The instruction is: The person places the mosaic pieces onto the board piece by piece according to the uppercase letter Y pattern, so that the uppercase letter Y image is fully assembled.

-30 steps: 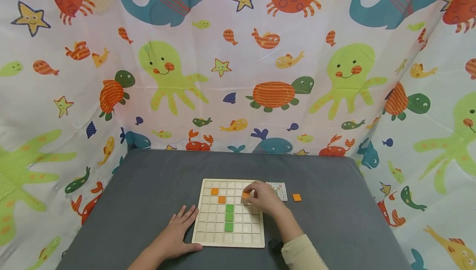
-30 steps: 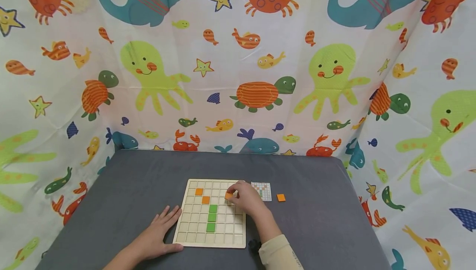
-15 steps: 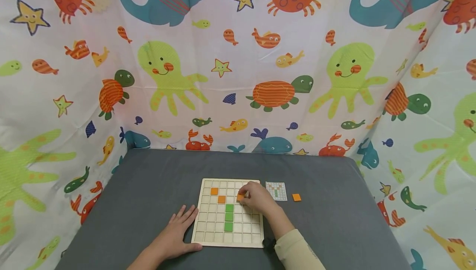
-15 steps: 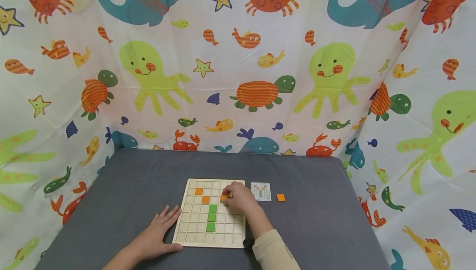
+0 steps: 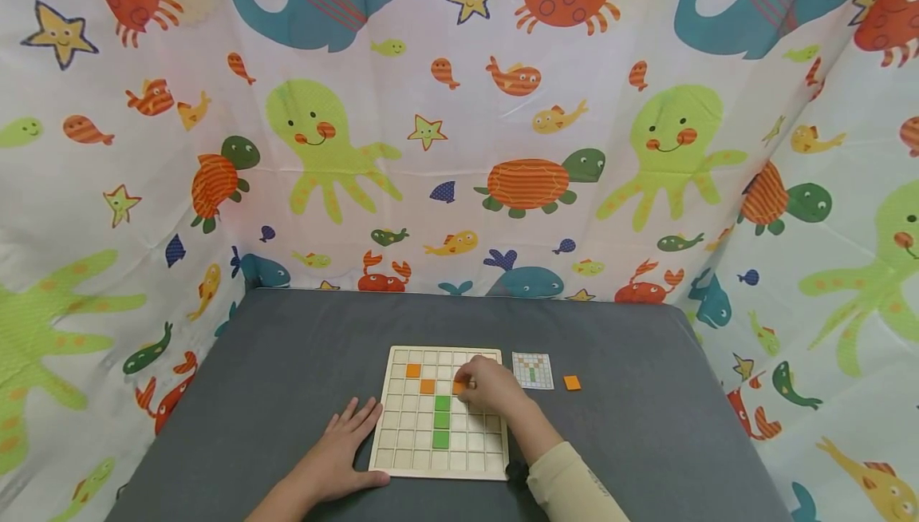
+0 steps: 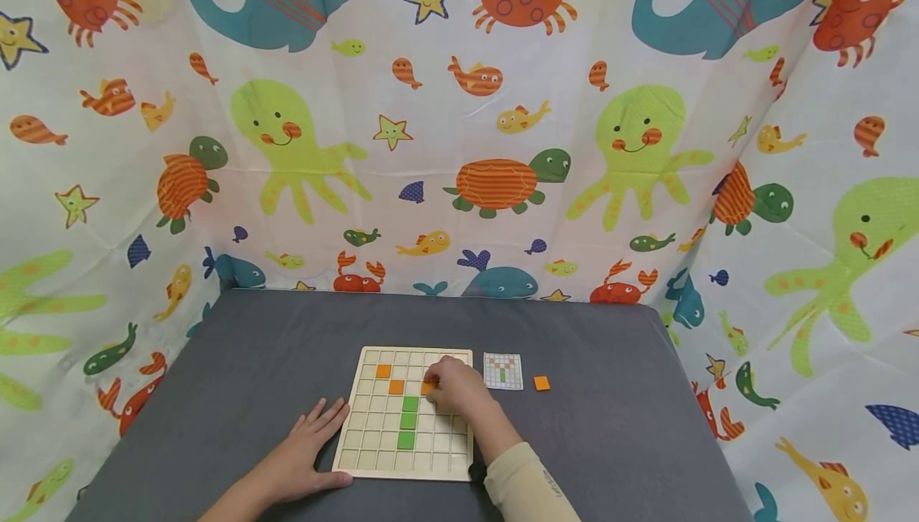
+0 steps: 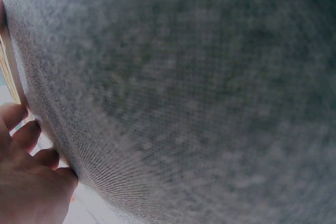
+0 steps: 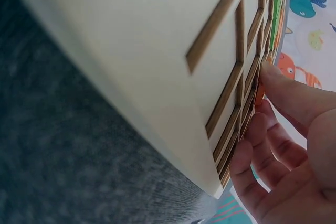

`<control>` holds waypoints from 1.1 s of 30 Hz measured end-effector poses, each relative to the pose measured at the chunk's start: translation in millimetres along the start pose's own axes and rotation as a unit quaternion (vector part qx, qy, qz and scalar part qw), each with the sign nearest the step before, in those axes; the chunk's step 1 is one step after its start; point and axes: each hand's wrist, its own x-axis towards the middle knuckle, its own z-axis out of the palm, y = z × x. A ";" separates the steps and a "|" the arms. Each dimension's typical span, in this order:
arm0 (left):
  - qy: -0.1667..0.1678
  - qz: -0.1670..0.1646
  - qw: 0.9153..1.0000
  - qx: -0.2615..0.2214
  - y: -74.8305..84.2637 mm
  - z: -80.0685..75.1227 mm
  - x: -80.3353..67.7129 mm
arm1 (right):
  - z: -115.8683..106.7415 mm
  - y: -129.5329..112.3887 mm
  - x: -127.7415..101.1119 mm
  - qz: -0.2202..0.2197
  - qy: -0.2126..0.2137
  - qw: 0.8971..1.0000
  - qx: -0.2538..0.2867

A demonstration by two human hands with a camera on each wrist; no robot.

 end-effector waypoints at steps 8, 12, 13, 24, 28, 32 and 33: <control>-0.003 0.000 1.000 -0.006 1.5 -1.2 -1.0 | 0.1 -1.2 -2.2 -0.013 0.000 1.000 0.003; -0.003 0.004 1.000 -0.015 3.5 -1.6 -2.1 | -4.7 3.1 -4.3 0.010 0.002 1.000 0.025; -0.003 0.005 1.000 -0.014 3.7 -1.6 -2.4 | -6.1 5.2 -4.8 0.014 0.005 0.999 0.033; 0.002 0.001 1.000 -0.007 4.2 -3.3 -3.8 | -27.6 33.4 -25.6 0.049 0.038 0.996 0.067; 0.003 0.001 1.000 -0.004 4.8 -2.8 -3.6 | -37.3 43.2 -35.8 0.073 0.055 0.993 0.070; 0.007 0.005 1.000 -0.003 5.4 -2.2 -3.5 | -46.3 53.4 -45.1 0.111 0.079 0.988 0.074; 0.008 0.005 1.000 -0.005 5.7 -2.3 -3.6 | -48.1 56.2 -47.5 0.120 0.085 0.986 0.075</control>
